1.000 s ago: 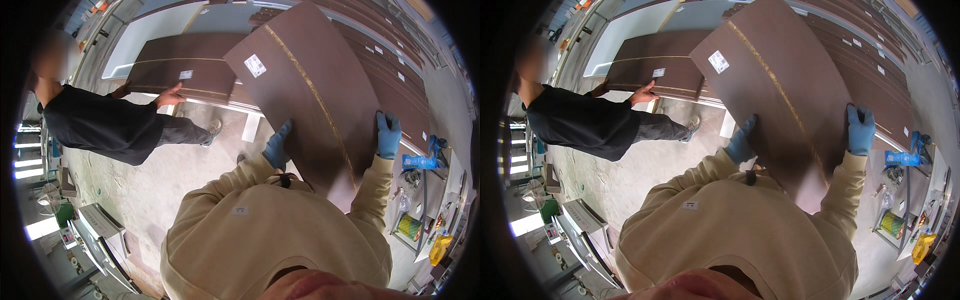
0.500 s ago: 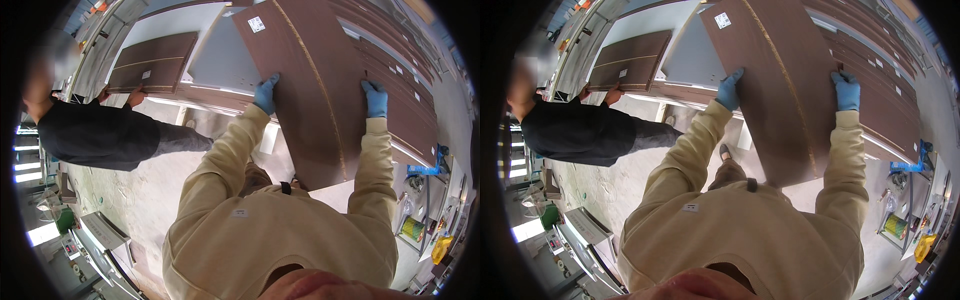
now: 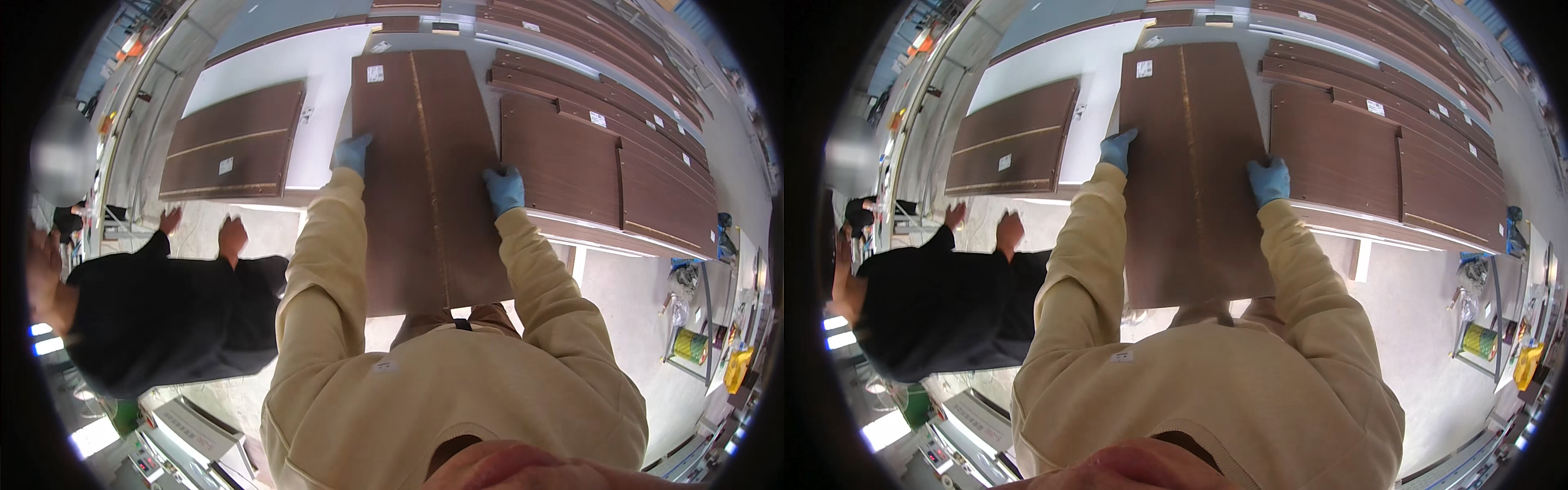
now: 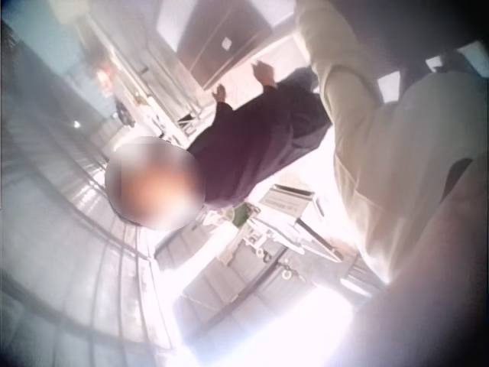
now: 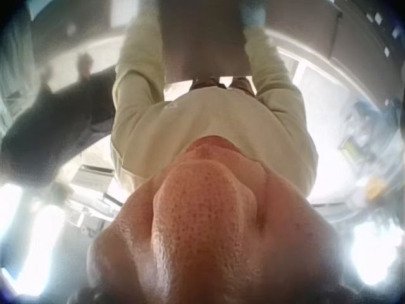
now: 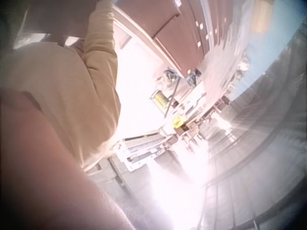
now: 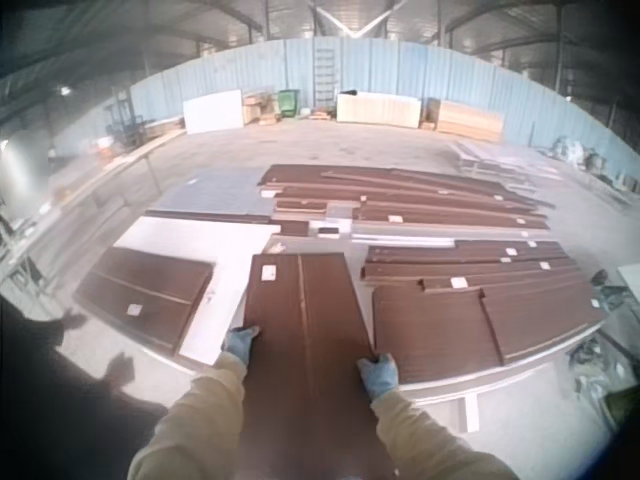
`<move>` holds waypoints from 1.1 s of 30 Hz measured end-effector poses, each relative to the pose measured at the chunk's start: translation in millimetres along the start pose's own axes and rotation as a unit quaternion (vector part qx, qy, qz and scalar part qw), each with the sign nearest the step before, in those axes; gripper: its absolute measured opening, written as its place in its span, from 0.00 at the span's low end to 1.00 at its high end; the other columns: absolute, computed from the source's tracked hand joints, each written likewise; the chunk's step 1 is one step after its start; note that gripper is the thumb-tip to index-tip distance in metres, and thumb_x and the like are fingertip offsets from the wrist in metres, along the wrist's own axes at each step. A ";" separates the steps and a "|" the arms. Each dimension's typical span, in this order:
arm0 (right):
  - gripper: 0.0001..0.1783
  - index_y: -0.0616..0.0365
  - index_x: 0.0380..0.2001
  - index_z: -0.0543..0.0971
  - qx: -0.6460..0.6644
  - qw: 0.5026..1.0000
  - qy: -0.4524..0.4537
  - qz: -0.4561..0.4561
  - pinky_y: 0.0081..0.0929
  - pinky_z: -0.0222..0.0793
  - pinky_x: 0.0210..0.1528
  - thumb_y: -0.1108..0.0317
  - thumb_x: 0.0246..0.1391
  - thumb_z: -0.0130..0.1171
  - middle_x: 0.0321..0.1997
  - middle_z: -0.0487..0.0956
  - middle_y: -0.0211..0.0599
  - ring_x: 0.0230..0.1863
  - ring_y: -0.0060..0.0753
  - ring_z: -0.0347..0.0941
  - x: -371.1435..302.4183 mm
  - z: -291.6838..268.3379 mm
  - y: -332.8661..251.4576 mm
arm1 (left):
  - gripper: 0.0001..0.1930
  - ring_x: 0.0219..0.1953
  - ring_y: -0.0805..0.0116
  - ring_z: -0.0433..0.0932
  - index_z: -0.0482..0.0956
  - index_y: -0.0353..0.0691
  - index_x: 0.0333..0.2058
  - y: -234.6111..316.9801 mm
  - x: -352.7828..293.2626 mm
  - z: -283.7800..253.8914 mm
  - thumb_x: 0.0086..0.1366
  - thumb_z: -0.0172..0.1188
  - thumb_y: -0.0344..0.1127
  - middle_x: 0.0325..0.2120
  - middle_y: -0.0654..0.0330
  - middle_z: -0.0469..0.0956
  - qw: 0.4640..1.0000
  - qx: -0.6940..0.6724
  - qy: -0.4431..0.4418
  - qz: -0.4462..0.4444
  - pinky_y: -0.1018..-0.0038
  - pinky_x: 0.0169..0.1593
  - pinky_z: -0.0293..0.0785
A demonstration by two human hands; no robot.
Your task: The person lifts and places large brown wooden panels onto a growing stack, aligning them with existing pieces. They repeatedly pick up panels from the floor and arrange them in a neat pile, using both hands to position each panel.
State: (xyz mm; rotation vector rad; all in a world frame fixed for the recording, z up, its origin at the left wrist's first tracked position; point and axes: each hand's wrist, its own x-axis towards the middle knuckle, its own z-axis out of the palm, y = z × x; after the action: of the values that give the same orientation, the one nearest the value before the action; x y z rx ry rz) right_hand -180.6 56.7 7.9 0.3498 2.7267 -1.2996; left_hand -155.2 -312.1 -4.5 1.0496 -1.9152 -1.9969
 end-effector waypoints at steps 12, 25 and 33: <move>0.41 0.63 0.68 0.72 -0.061 0.997 -0.045 0.010 0.48 0.70 0.69 0.56 0.52 0.64 0.64 0.78 0.65 0.67 0.64 0.73 9.1 13.9 -45.1 | 0.21 0.41 0.55 0.85 0.87 0.29 0.44 5.1 102.6 25.2 0.61 0.68 0.44 0.37 0.44 0.88 0.968 0.211 0.027 0.132 0.58 0.49 0.78; 0.41 0.58 0.71 0.69 -0.033 0.999 -0.011 0.022 0.49 0.70 0.69 0.56 0.55 0.63 0.65 0.76 0.63 0.67 0.63 0.73 87.8 49.4 -77.7 | 0.18 0.43 0.54 0.85 0.87 0.30 0.47 35.9 192.5 58.5 0.65 0.68 0.39 0.40 0.49 0.89 0.975 0.134 0.000 0.177 0.62 0.50 0.78; 0.40 0.56 0.71 0.69 -0.056 0.998 -0.002 0.017 0.51 0.70 0.68 0.55 0.57 0.63 0.65 0.75 0.64 0.66 0.65 0.73 102.5 60.5 -76.5 | 0.20 0.49 0.52 0.84 0.86 0.32 0.50 18.9 234.6 68.1 0.65 0.66 0.41 0.46 0.47 0.87 0.973 0.156 -0.026 0.171 0.62 0.55 0.77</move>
State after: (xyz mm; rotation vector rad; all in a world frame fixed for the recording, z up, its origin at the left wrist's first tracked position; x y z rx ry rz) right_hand -299.4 -20.2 8.0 0.3802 2.7628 -1.1325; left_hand -374.0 -395.9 -76.2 0.6675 -2.3061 -1.5877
